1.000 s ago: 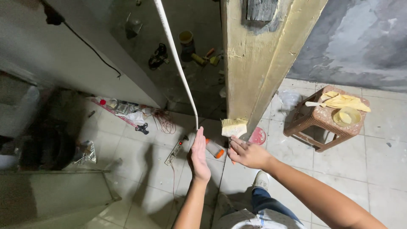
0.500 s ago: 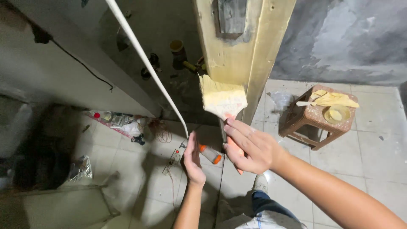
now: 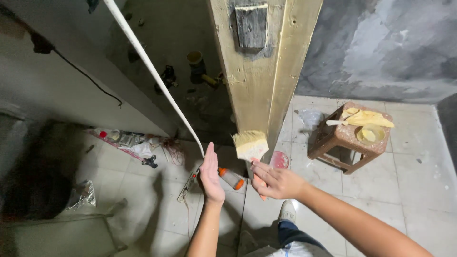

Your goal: The person dips a paintbrush into a paint tray and applies paint onto a door frame.

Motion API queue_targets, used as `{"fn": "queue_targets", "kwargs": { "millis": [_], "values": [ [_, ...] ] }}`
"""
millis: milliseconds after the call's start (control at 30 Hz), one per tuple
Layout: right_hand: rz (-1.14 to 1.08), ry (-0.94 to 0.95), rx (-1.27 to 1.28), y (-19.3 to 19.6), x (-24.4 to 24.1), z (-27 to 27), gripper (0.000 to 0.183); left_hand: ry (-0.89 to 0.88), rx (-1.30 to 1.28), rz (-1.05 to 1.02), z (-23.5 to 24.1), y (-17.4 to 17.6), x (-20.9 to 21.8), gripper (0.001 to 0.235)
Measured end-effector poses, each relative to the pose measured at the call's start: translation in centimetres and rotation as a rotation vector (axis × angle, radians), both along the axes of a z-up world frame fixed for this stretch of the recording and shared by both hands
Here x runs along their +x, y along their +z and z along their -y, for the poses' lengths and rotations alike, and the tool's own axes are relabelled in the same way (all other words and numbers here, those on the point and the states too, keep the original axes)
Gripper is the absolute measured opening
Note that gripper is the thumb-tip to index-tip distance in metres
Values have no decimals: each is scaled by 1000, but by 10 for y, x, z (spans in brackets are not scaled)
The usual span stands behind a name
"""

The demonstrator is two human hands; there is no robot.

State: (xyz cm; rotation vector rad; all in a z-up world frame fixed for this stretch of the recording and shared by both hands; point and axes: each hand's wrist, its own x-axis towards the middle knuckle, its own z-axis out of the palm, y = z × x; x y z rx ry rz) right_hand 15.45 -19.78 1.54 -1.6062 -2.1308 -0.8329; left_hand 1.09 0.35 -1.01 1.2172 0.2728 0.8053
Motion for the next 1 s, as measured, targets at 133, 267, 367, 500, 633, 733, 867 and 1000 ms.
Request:
{"fn": "queue_targets", "kwargs": {
  "millis": [133, 267, 367, 500, 633, 733, 867, 1000],
  "values": [
    [-61, -21, -88, -40, -13, 1, 31, -12, -2, 4, 4, -11, -1, 75],
    [-285, -76, -295, -32, -6, -5, 23, -23, -11, -47, 1, -13, 0, 76],
    [-312, -89, -266, -18, -2, -11, 25, -11, 11, -38, -4, -15, 6, 75],
    [-380, -89, -151, 5, 0, -12, 26, -26, -38, -45, 3, -38, 0, 74],
    [-404, -88, -70, 38, -8, -6, 26, -44, -36, -51, 6, -35, 4, 74],
    [-333, -78, -102, 60, -11, -2, 27, -46, -53, -80, 6, -27, 8, 74],
    [-158, -6, 28, 88, -11, 1, 28, -48, -91, -28, 5, -37, 15, 74],
    [-74, 18, 166, 83, -9, 0, 24, -63, -85, -100, 7, -22, 8, 76]
  ]
}}
